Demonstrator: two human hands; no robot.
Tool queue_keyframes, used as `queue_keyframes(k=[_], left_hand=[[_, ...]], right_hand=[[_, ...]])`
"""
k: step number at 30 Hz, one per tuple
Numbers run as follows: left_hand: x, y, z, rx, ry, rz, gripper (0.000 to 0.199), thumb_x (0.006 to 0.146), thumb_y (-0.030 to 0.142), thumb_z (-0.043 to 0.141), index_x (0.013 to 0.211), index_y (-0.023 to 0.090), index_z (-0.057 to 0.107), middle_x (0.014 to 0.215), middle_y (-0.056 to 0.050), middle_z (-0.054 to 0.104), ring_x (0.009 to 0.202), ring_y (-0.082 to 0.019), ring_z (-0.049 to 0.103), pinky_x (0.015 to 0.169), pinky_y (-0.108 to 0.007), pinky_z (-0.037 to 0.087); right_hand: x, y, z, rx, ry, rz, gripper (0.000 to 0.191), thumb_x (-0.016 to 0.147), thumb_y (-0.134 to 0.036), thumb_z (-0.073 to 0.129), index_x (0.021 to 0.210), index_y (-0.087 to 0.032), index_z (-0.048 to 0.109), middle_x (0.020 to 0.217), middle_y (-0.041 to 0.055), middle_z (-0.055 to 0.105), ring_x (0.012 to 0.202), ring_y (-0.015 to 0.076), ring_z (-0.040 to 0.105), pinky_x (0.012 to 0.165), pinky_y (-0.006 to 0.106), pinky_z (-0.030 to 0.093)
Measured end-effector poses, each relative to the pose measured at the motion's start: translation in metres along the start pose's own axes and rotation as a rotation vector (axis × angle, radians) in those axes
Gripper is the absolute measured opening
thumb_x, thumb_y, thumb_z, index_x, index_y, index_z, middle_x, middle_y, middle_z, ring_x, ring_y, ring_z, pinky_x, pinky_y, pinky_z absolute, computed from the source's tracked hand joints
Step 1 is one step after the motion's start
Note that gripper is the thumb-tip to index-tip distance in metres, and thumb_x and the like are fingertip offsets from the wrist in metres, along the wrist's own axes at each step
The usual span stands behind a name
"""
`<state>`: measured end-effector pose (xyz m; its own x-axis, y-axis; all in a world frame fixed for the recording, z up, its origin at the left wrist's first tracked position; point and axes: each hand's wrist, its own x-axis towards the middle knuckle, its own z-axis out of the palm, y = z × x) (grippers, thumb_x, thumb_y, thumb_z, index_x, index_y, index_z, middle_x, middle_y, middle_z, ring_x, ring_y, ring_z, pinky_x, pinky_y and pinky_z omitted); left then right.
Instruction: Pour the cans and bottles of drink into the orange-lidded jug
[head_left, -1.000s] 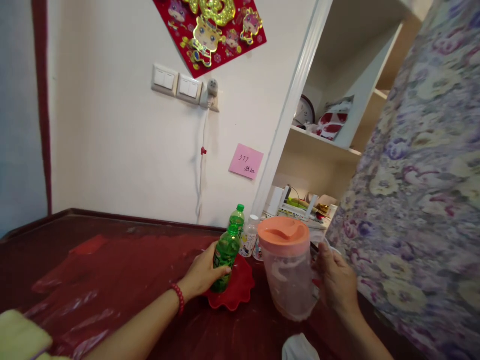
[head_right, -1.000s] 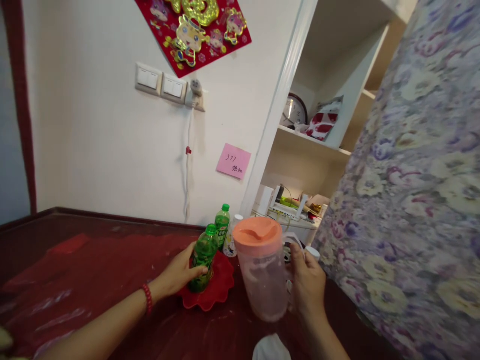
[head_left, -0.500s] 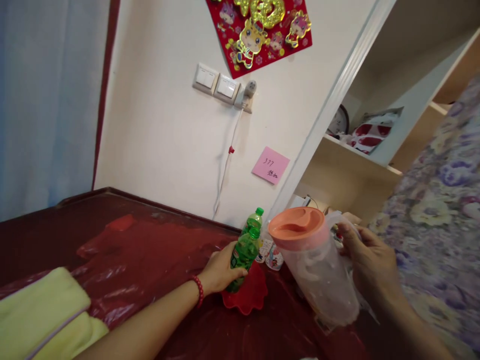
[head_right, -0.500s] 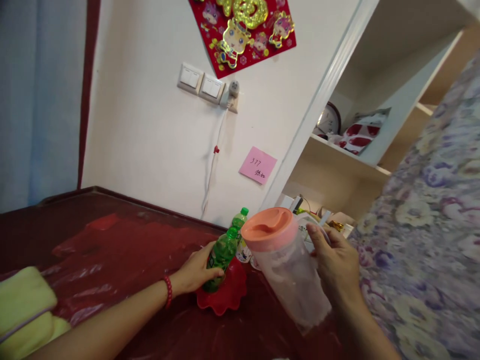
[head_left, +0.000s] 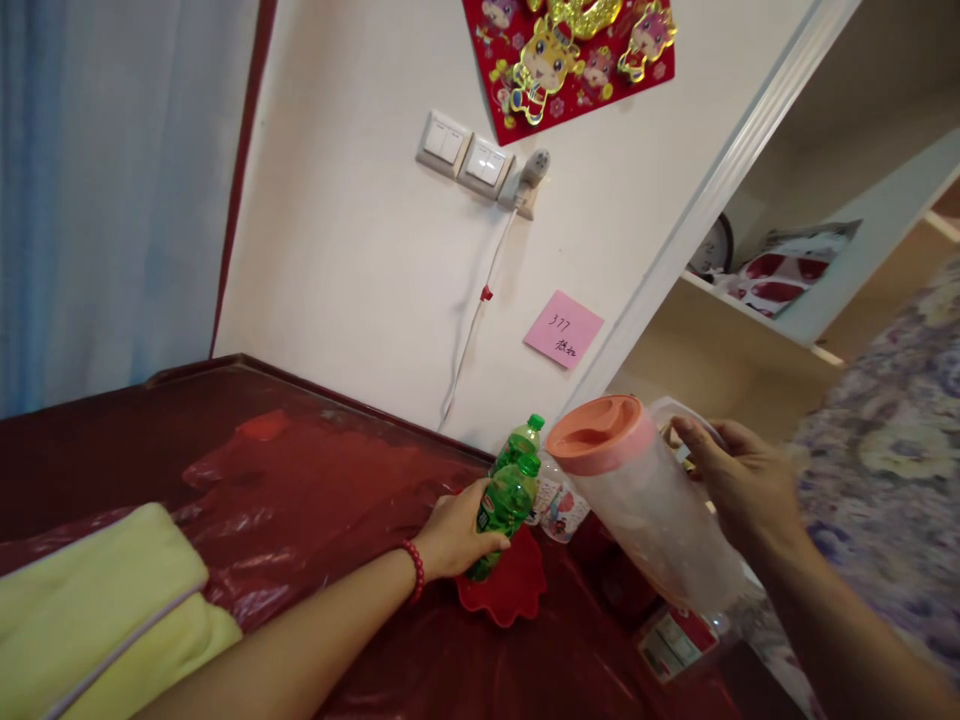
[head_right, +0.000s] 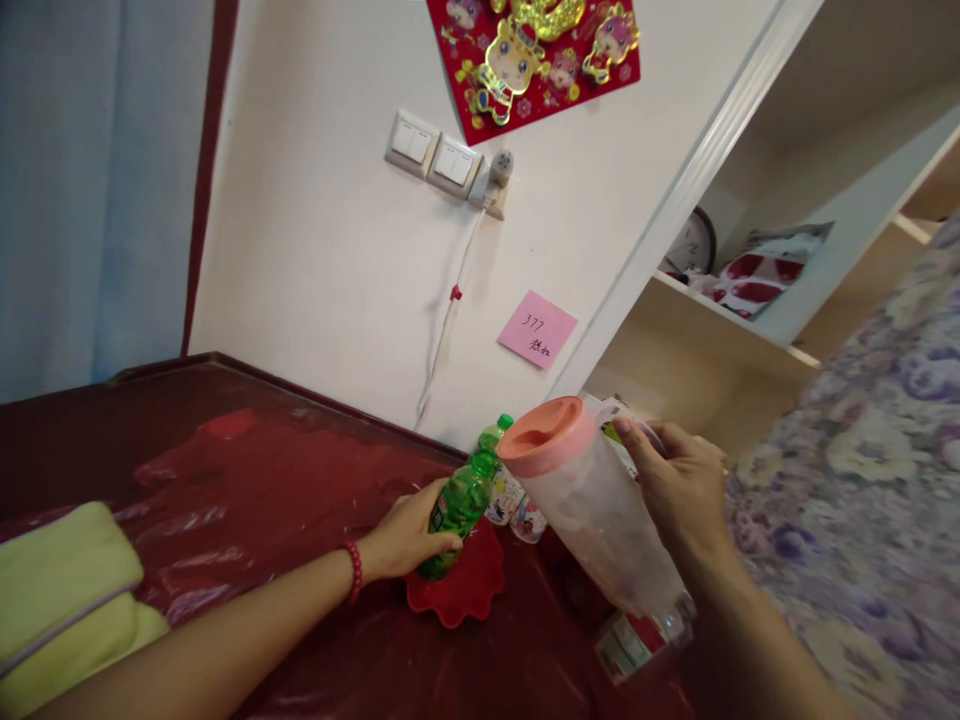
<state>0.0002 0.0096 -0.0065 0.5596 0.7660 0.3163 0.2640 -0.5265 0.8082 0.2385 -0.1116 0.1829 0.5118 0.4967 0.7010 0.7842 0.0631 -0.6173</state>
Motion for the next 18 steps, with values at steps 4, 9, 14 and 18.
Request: queue_keyframes(k=[4,9,14,18], left_hand=[[0.000,-0.001,0.001,0.024,-0.003,-0.011,0.068,0.071,0.033,0.077,0.135,0.025,0.055,0.122,-0.007,0.073,0.108,-0.031,0.068,0.091,-0.037,0.052],[0.000,-0.001,0.000,0.026,-0.013,-0.006,0.065,0.071,0.036,0.078,0.132,0.026,0.057,0.120,-0.006,0.073,0.108,-0.032,0.068,0.089,-0.037,0.052],[-0.002,0.003,-0.003,0.038,-0.022,-0.016,0.068,0.072,0.036,0.079,0.134,0.025,0.055,0.122,-0.008,0.073,0.111,-0.033,0.067,0.091,-0.039,0.052],[-0.002,0.006,-0.005,0.043,-0.033,-0.020,0.067,0.072,0.035,0.080,0.133,0.025,0.055,0.121,-0.007,0.073,0.111,-0.032,0.068,0.091,-0.037,0.052]], right_hand=[[-0.001,-0.013,-0.002,-0.006,-0.010,0.001,0.062,0.065,-0.074,0.074,0.081,-0.014,0.072,0.062,0.0025,0.058,0.054,0.0149,0.047,0.045,0.025,0.034],[0.002,-0.015,-0.005,-0.071,-0.027,0.024,0.065,0.063,-0.076,0.073,0.083,-0.015,0.072,0.061,0.0019,0.057,0.056,0.0172,0.049,0.045,0.025,0.035],[0.007,-0.015,-0.006,-0.155,-0.028,0.011,0.062,0.065,-0.076,0.072,0.082,-0.016,0.071,0.056,-0.0004,0.052,0.051,0.0148,0.042,0.043,0.025,0.029],[0.009,-0.023,-0.005,-0.198,-0.038,-0.018,0.059,0.064,-0.076,0.070,0.071,-0.018,0.066,0.054,-0.0013,0.049,0.051,0.0137,0.039,0.043,0.026,0.027]])
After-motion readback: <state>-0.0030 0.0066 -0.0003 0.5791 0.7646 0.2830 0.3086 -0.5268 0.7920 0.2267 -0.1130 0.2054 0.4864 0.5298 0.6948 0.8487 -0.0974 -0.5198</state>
